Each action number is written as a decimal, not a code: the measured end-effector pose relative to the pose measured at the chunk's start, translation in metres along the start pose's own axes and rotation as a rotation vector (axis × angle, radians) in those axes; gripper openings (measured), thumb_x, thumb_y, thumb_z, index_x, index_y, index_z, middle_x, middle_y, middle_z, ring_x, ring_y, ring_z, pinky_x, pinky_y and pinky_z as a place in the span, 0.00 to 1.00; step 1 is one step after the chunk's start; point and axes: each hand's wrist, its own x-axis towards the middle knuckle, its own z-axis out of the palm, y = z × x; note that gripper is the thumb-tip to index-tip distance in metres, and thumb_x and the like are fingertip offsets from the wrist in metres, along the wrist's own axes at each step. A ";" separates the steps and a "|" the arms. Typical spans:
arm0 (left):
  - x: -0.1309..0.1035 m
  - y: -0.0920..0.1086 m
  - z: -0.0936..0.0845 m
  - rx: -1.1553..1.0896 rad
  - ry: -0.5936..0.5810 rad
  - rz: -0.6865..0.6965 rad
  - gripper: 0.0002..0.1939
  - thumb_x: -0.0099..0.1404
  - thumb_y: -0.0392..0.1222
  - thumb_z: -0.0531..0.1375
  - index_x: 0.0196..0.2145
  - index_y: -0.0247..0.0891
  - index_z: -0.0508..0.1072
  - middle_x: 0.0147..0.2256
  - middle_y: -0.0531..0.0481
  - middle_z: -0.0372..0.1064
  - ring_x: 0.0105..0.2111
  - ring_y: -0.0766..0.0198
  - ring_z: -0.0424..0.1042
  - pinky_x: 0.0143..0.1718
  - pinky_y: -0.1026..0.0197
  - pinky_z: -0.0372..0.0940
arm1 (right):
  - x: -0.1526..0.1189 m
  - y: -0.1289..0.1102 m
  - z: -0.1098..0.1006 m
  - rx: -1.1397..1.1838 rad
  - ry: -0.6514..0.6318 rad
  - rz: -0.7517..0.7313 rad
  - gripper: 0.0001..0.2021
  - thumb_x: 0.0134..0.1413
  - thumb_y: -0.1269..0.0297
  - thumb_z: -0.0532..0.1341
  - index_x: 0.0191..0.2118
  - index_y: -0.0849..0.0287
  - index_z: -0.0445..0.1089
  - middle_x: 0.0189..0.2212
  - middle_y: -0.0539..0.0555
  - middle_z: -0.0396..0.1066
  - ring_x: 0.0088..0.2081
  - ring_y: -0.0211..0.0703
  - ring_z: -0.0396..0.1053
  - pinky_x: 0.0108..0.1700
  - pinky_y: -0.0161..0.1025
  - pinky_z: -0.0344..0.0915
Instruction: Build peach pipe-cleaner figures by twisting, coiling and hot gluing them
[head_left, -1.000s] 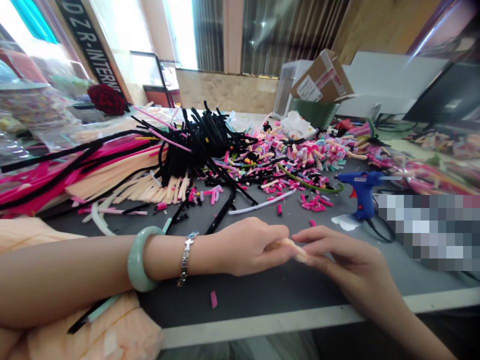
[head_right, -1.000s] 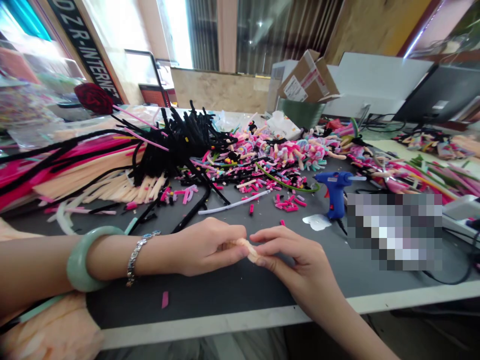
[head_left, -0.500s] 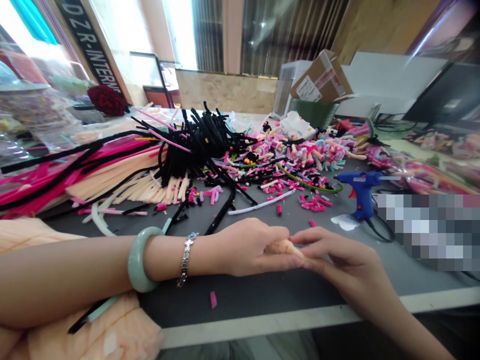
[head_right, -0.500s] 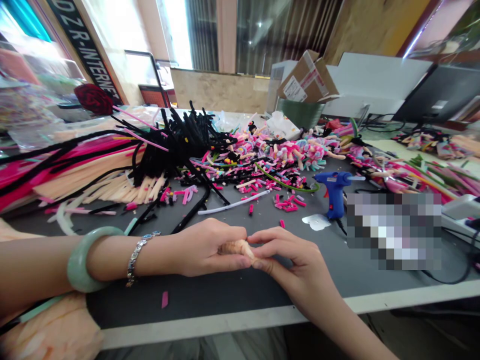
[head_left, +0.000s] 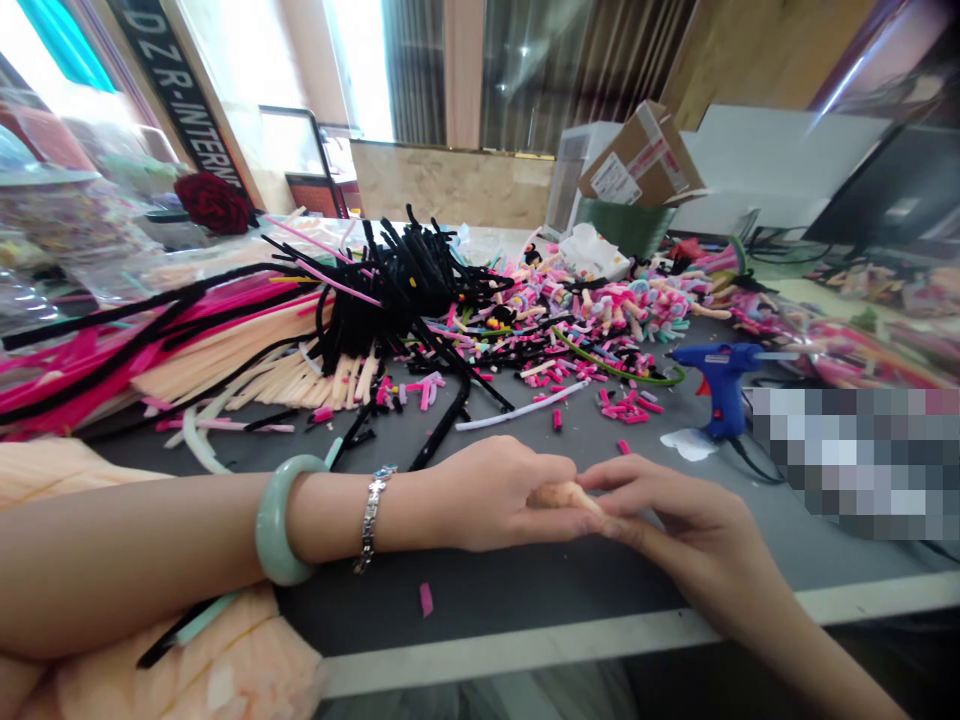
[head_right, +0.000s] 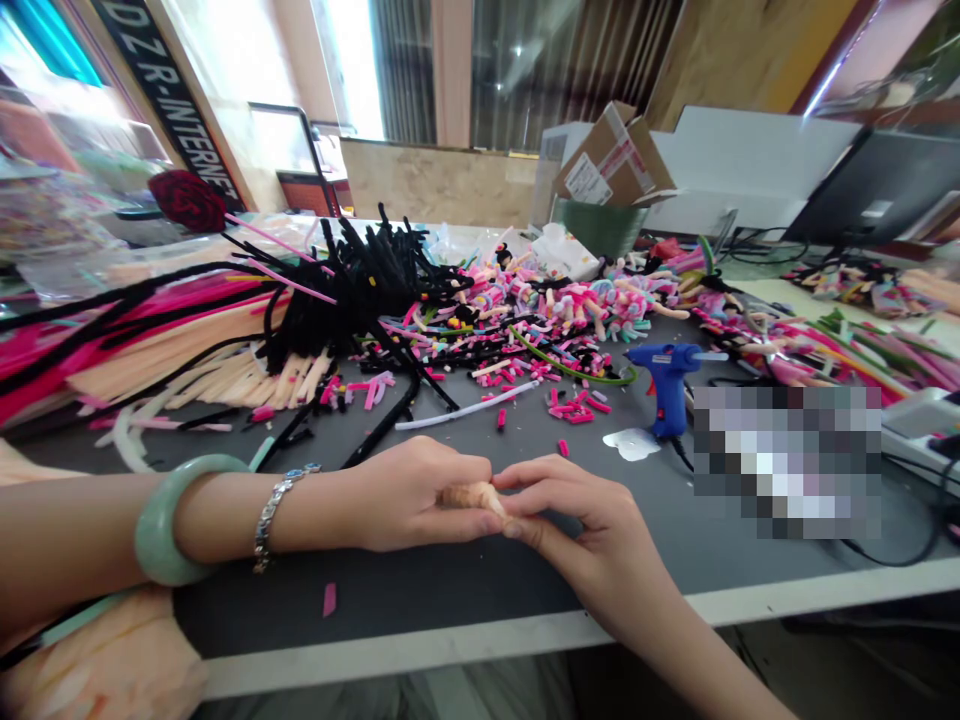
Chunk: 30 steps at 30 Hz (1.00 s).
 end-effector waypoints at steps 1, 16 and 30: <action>0.000 0.000 0.000 0.001 0.000 -0.001 0.19 0.67 0.56 0.51 0.31 0.36 0.68 0.22 0.54 0.62 0.23 0.70 0.62 0.26 0.68 0.53 | 0.000 0.000 0.000 0.003 -0.003 0.010 0.02 0.52 0.66 0.65 0.32 0.53 0.76 0.39 0.51 0.77 0.40 0.40 0.74 0.44 0.34 0.68; 0.000 -0.001 0.000 0.011 -0.007 0.002 0.21 0.67 0.57 0.50 0.28 0.37 0.65 0.21 0.56 0.57 0.22 0.71 0.59 0.26 0.68 0.52 | -0.001 -0.001 0.000 0.052 -0.029 0.013 0.03 0.52 0.66 0.64 0.34 0.54 0.76 0.40 0.54 0.76 0.42 0.45 0.74 0.45 0.40 0.69; 0.001 -0.001 0.000 0.009 -0.001 0.008 0.21 0.68 0.57 0.48 0.27 0.37 0.62 0.21 0.57 0.55 0.22 0.71 0.57 0.26 0.67 0.51 | -0.001 -0.007 -0.001 0.083 -0.041 0.052 0.04 0.55 0.66 0.62 0.36 0.55 0.73 0.41 0.56 0.75 0.44 0.45 0.73 0.46 0.38 0.69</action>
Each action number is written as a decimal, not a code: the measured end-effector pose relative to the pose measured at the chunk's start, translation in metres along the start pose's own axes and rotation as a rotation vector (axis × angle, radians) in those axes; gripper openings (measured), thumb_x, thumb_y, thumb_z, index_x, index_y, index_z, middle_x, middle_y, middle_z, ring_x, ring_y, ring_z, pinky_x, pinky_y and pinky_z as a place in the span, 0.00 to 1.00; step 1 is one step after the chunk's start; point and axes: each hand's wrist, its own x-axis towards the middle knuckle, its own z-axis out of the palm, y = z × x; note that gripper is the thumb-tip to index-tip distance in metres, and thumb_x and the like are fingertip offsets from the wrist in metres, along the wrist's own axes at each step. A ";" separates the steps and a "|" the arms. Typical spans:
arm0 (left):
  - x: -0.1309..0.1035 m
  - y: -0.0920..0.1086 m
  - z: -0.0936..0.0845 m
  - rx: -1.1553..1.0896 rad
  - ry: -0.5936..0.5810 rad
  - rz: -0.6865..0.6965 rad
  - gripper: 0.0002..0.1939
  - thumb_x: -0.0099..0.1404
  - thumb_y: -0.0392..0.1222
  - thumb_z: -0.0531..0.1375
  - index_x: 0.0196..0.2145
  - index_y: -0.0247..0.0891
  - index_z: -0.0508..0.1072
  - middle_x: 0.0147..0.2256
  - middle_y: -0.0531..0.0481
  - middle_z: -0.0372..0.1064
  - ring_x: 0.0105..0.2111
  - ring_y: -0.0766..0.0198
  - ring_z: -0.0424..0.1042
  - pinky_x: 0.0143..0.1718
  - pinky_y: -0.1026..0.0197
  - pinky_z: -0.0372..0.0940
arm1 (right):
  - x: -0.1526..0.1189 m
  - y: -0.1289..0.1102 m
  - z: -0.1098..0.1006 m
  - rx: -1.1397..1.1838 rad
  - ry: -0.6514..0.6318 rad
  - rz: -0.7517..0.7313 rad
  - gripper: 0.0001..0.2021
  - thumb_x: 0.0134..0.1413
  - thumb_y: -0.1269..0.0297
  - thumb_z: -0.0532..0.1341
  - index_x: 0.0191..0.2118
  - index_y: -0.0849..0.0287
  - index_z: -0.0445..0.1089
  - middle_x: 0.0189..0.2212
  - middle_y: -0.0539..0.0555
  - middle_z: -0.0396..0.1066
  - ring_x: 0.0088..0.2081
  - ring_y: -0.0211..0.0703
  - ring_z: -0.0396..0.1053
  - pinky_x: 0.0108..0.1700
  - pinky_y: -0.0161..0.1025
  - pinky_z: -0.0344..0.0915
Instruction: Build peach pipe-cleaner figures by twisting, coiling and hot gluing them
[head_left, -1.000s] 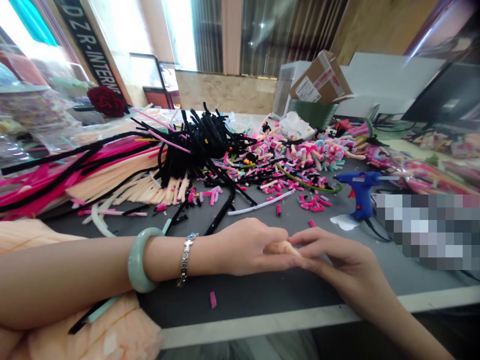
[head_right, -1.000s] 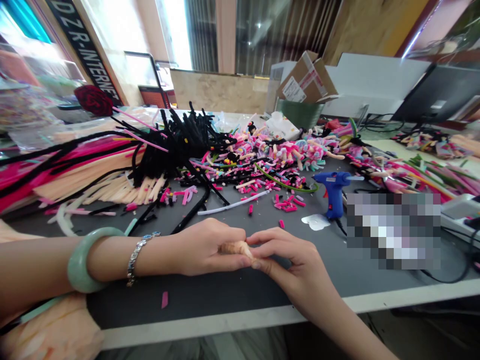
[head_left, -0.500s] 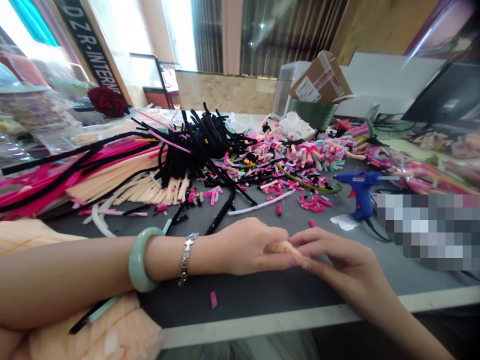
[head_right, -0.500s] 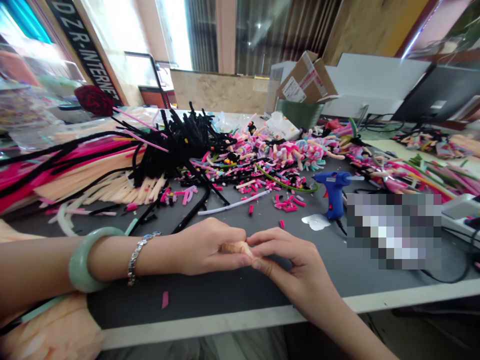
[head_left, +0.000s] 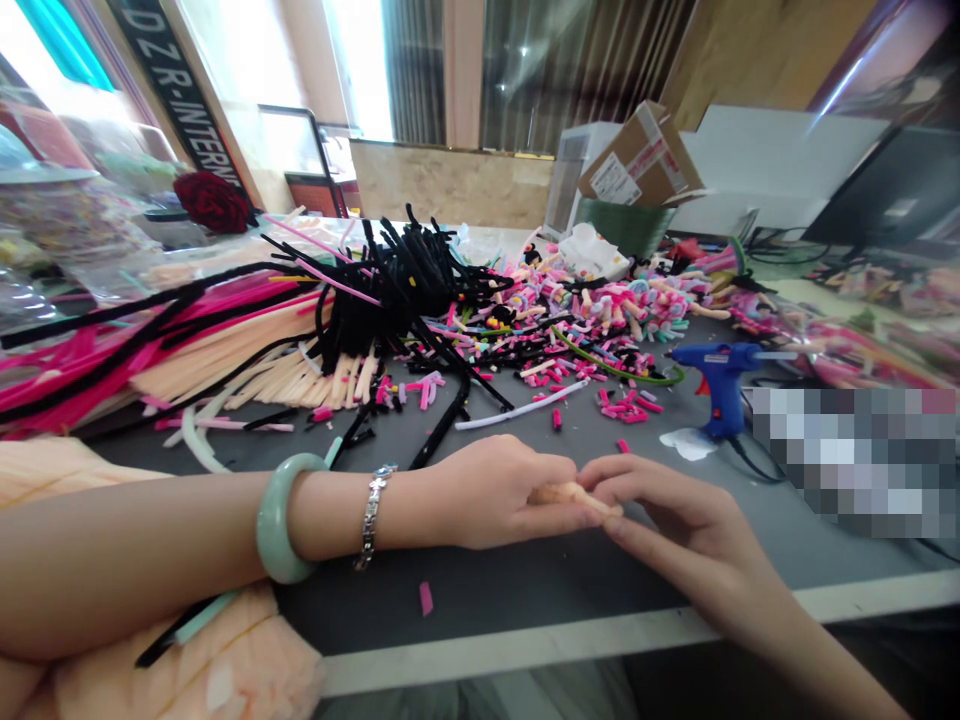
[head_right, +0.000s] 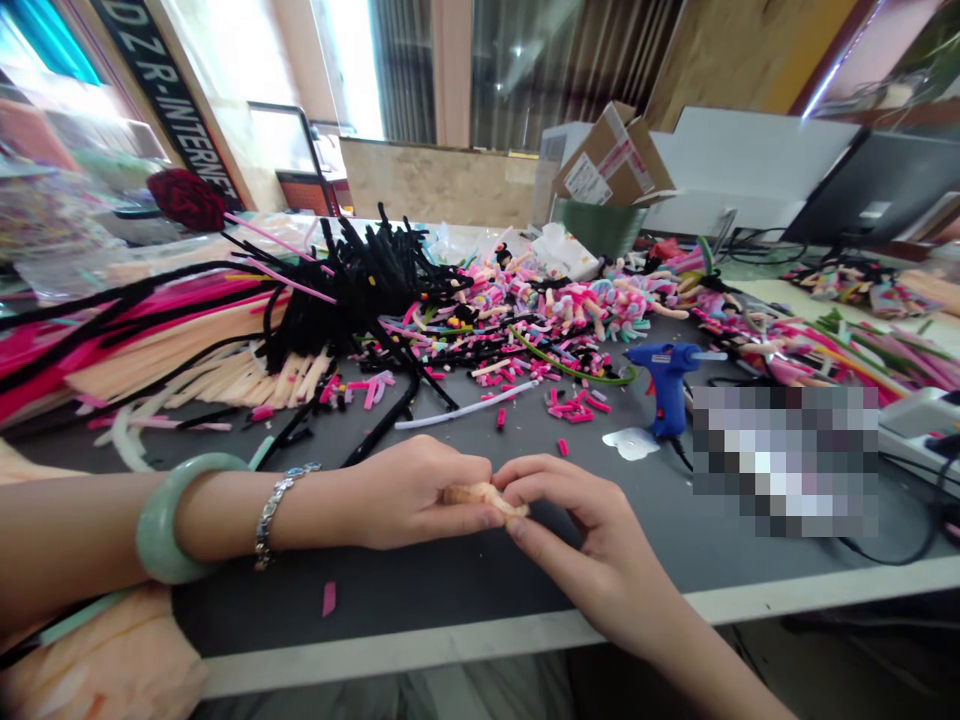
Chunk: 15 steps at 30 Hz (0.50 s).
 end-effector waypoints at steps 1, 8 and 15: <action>0.000 0.000 0.000 0.000 0.000 0.001 0.21 0.68 0.57 0.48 0.28 0.37 0.62 0.21 0.57 0.56 0.22 0.71 0.57 0.26 0.67 0.51 | 0.000 0.000 0.000 -0.002 0.000 -0.005 0.03 0.55 0.66 0.62 0.36 0.55 0.73 0.41 0.56 0.74 0.43 0.45 0.73 0.46 0.37 0.68; 0.000 0.001 0.002 0.018 0.012 0.027 0.20 0.67 0.56 0.50 0.28 0.37 0.64 0.21 0.56 0.57 0.21 0.71 0.57 0.24 0.66 0.51 | 0.002 0.000 0.003 -0.046 0.012 0.004 0.03 0.55 0.65 0.61 0.32 0.56 0.72 0.40 0.54 0.74 0.42 0.44 0.72 0.45 0.36 0.67; 0.000 0.000 0.002 0.029 0.021 0.033 0.19 0.68 0.55 0.49 0.28 0.37 0.63 0.21 0.57 0.57 0.21 0.71 0.57 0.25 0.67 0.51 | 0.001 0.000 0.004 -0.037 -0.003 0.022 0.02 0.56 0.67 0.60 0.33 0.54 0.70 0.41 0.51 0.73 0.42 0.38 0.71 0.46 0.31 0.64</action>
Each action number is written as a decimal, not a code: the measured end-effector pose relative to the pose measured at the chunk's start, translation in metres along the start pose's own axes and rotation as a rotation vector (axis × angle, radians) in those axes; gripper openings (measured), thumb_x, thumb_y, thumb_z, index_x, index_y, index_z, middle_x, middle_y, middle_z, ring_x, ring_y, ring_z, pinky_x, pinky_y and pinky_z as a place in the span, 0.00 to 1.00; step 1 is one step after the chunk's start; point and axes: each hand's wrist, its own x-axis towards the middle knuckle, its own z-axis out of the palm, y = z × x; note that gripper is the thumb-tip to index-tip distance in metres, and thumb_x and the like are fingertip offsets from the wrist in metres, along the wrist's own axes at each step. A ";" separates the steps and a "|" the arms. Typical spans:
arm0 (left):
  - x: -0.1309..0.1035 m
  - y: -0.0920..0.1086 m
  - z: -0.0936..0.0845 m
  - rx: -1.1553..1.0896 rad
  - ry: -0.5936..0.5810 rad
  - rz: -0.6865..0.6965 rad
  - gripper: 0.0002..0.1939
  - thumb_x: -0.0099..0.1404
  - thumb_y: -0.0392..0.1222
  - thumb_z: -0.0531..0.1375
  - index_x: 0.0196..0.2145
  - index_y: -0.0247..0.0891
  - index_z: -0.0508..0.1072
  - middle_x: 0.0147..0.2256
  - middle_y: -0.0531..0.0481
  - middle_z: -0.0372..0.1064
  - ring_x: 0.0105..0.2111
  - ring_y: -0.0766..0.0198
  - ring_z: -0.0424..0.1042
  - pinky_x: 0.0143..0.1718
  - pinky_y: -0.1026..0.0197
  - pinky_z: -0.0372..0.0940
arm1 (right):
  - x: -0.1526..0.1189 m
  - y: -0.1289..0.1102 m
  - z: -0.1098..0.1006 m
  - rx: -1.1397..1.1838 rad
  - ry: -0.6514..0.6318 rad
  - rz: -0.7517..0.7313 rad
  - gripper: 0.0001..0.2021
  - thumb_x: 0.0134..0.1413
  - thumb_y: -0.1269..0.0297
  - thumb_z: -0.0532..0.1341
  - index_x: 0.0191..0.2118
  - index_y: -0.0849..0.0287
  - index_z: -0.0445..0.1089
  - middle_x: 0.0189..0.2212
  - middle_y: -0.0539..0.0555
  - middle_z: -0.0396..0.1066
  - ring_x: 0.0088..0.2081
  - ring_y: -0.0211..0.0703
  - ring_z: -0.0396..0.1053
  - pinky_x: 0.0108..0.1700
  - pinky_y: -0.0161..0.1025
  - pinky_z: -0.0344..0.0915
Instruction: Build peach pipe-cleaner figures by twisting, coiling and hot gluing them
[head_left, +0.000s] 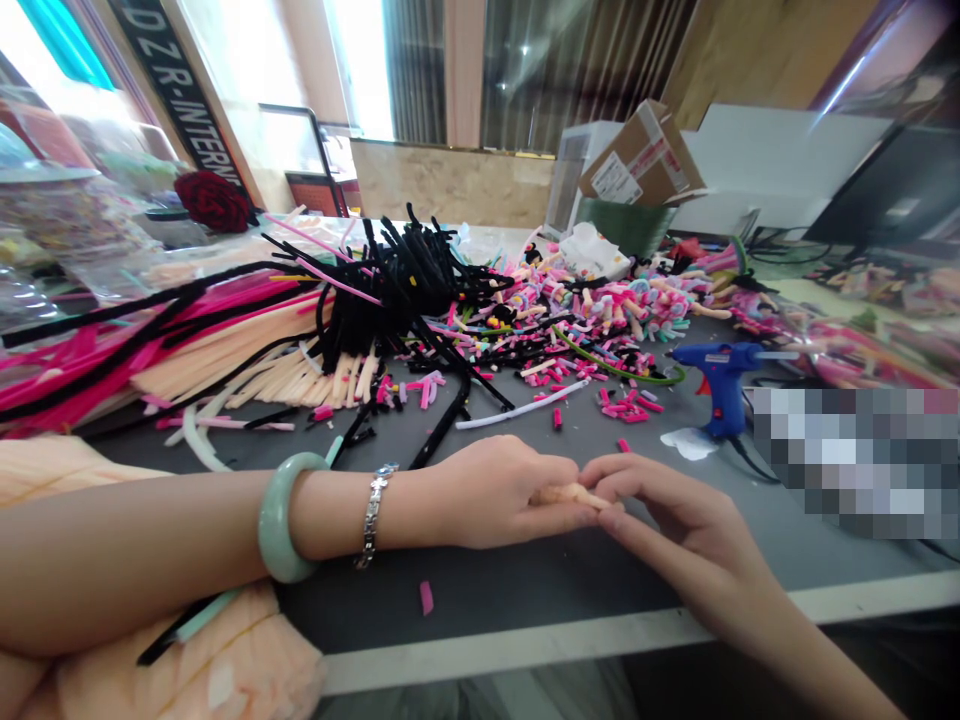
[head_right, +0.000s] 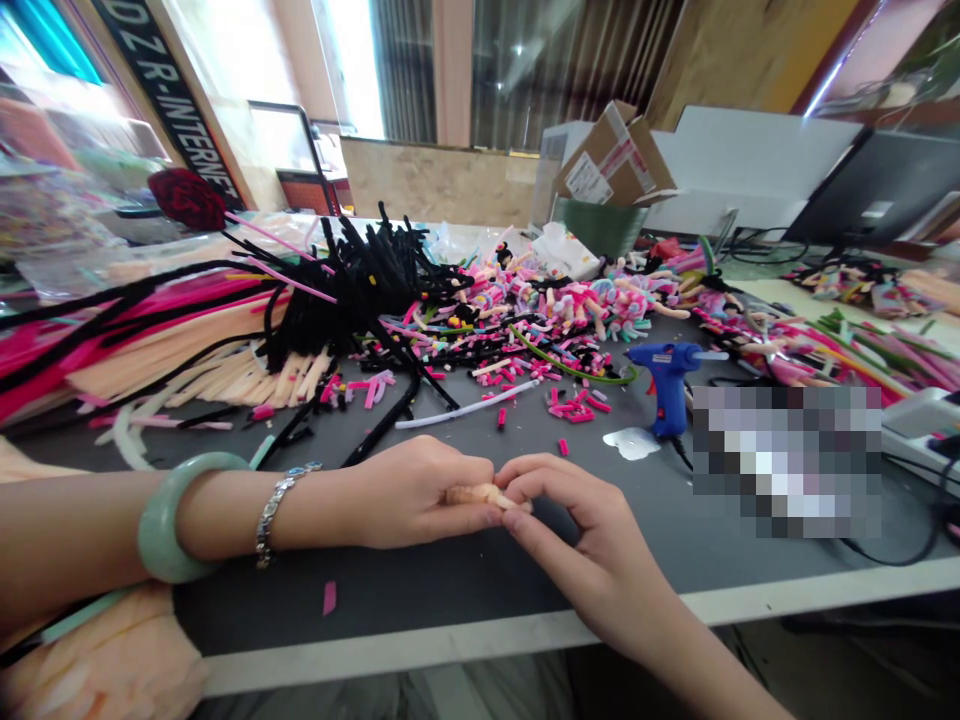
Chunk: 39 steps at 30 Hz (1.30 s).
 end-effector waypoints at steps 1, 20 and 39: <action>0.000 0.000 0.000 0.002 -0.001 0.001 0.19 0.68 0.54 0.49 0.28 0.37 0.63 0.21 0.57 0.57 0.21 0.72 0.57 0.25 0.67 0.51 | 0.000 0.000 0.000 -0.001 -0.003 -0.004 0.02 0.57 0.67 0.60 0.34 0.54 0.70 0.41 0.50 0.72 0.42 0.38 0.71 0.46 0.31 0.64; 0.000 0.000 0.001 0.080 -0.017 0.017 0.16 0.68 0.53 0.50 0.32 0.38 0.67 0.23 0.54 0.63 0.23 0.69 0.62 0.25 0.68 0.52 | 0.002 -0.001 0.002 -0.099 -0.029 -0.093 0.06 0.54 0.75 0.56 0.32 0.55 0.62 0.37 0.50 0.68 0.38 0.36 0.68 0.44 0.32 0.62; -0.001 0.003 0.000 0.087 -0.016 0.006 0.18 0.68 0.55 0.48 0.30 0.39 0.62 0.21 0.55 0.59 0.22 0.69 0.59 0.25 0.67 0.50 | 0.000 0.004 0.000 -0.104 -0.024 -0.152 0.06 0.59 0.73 0.56 0.37 0.53 0.65 0.39 0.48 0.68 0.42 0.34 0.68 0.45 0.30 0.61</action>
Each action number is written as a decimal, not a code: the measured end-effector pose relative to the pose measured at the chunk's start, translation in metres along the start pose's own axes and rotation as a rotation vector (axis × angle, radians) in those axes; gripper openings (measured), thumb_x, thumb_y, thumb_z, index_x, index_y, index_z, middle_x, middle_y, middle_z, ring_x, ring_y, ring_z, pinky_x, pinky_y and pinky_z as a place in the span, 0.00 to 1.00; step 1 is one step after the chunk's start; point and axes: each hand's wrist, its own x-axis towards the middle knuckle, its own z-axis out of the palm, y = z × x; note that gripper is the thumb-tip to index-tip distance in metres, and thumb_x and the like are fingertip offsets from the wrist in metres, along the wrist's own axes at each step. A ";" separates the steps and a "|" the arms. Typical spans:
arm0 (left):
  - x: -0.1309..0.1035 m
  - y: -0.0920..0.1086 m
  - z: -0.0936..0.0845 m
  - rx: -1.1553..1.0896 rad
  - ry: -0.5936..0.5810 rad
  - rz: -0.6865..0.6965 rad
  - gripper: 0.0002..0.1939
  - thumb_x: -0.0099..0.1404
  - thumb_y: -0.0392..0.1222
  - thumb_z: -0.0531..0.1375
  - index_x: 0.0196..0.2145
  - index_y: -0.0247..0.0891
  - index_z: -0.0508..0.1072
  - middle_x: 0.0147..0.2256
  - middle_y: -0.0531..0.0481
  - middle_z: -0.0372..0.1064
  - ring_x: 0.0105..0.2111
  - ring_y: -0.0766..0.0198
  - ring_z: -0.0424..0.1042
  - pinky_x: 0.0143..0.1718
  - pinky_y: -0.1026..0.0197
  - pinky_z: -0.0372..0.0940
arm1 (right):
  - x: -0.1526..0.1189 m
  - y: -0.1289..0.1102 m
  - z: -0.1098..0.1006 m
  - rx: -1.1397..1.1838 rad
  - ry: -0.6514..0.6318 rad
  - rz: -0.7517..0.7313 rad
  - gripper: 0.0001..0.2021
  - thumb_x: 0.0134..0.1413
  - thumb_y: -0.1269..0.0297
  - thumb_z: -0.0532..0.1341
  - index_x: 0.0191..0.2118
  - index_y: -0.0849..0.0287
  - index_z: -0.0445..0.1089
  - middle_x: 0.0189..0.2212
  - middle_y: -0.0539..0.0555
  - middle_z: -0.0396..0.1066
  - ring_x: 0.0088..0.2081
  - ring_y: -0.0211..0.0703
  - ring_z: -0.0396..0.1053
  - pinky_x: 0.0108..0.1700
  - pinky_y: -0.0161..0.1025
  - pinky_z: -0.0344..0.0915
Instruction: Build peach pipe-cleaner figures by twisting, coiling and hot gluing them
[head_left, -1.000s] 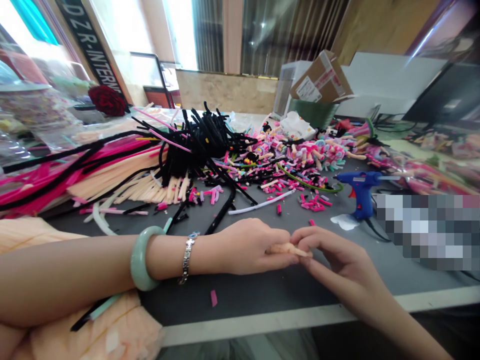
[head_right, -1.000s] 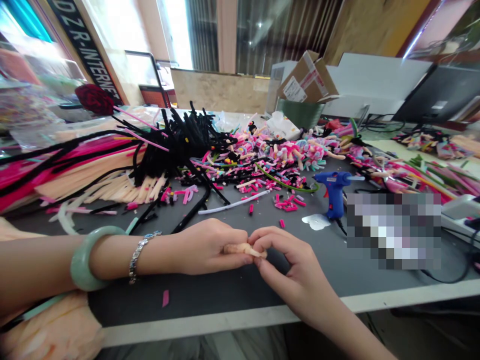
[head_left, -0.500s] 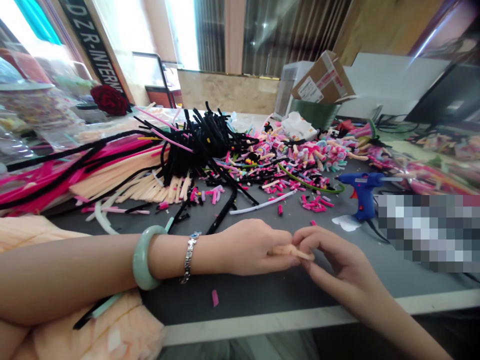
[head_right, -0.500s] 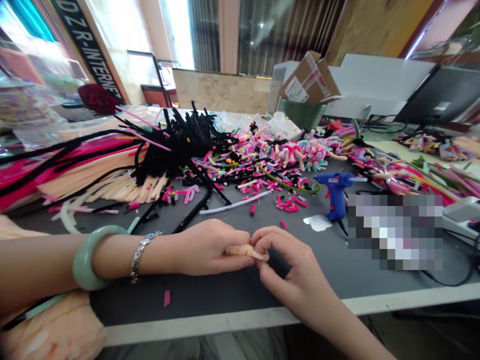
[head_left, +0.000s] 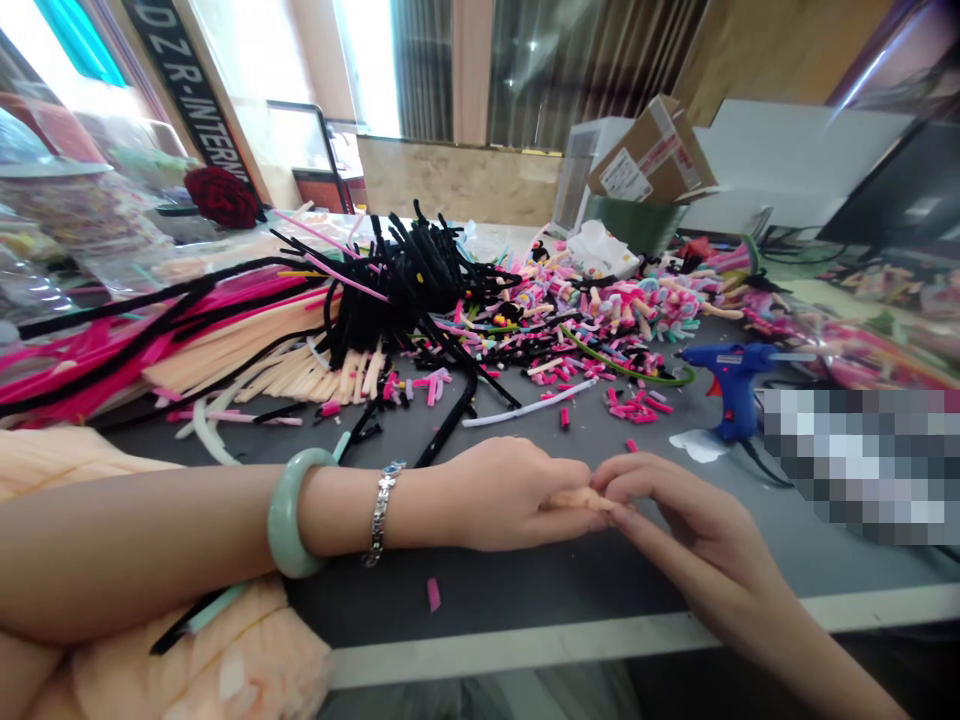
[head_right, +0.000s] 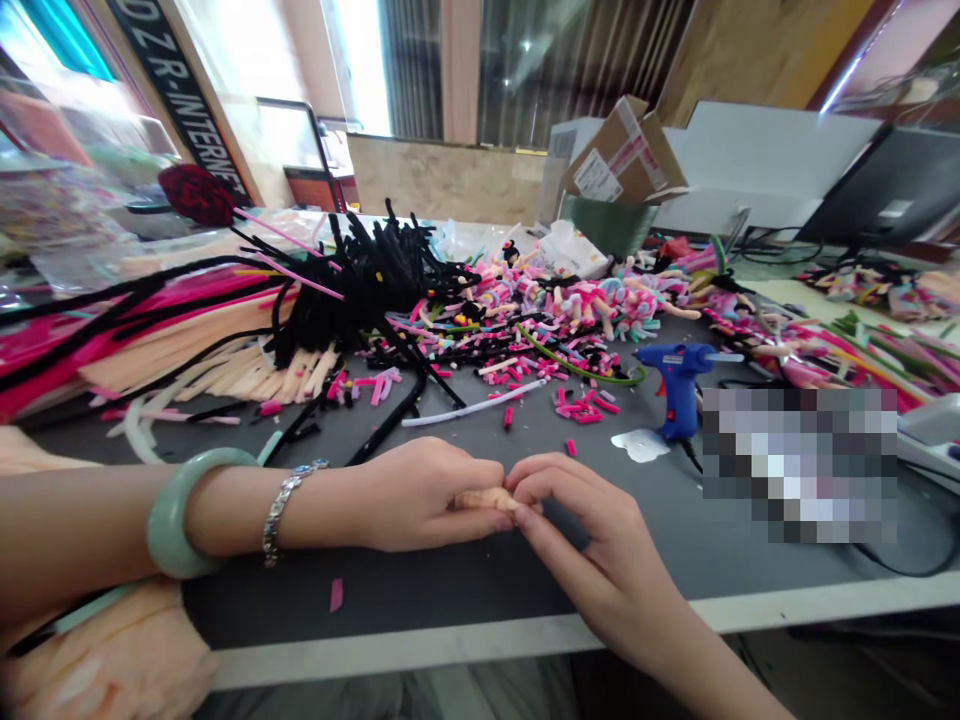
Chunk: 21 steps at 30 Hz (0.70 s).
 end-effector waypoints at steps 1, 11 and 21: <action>0.000 0.000 0.000 -0.003 0.001 0.000 0.18 0.68 0.55 0.48 0.30 0.39 0.62 0.22 0.55 0.59 0.22 0.69 0.59 0.25 0.67 0.50 | 0.000 0.000 0.000 0.000 0.008 -0.007 0.06 0.59 0.73 0.56 0.37 0.53 0.65 0.39 0.48 0.69 0.42 0.34 0.68 0.45 0.30 0.62; 0.000 -0.001 0.000 0.004 0.000 0.012 0.17 0.69 0.54 0.48 0.30 0.39 0.63 0.21 0.56 0.57 0.21 0.69 0.58 0.24 0.66 0.49 | -0.001 0.003 0.001 -0.052 0.026 -0.075 0.08 0.57 0.77 0.58 0.35 0.55 0.67 0.38 0.49 0.69 0.41 0.33 0.68 0.47 0.30 0.62; 0.001 -0.002 0.001 0.024 -0.009 -0.005 0.18 0.69 0.54 0.48 0.30 0.38 0.64 0.21 0.54 0.60 0.22 0.68 0.59 0.25 0.66 0.50 | -0.001 0.008 0.001 -0.071 0.054 -0.055 0.09 0.56 0.75 0.60 0.38 0.52 0.69 0.43 0.48 0.71 0.44 0.34 0.70 0.48 0.31 0.64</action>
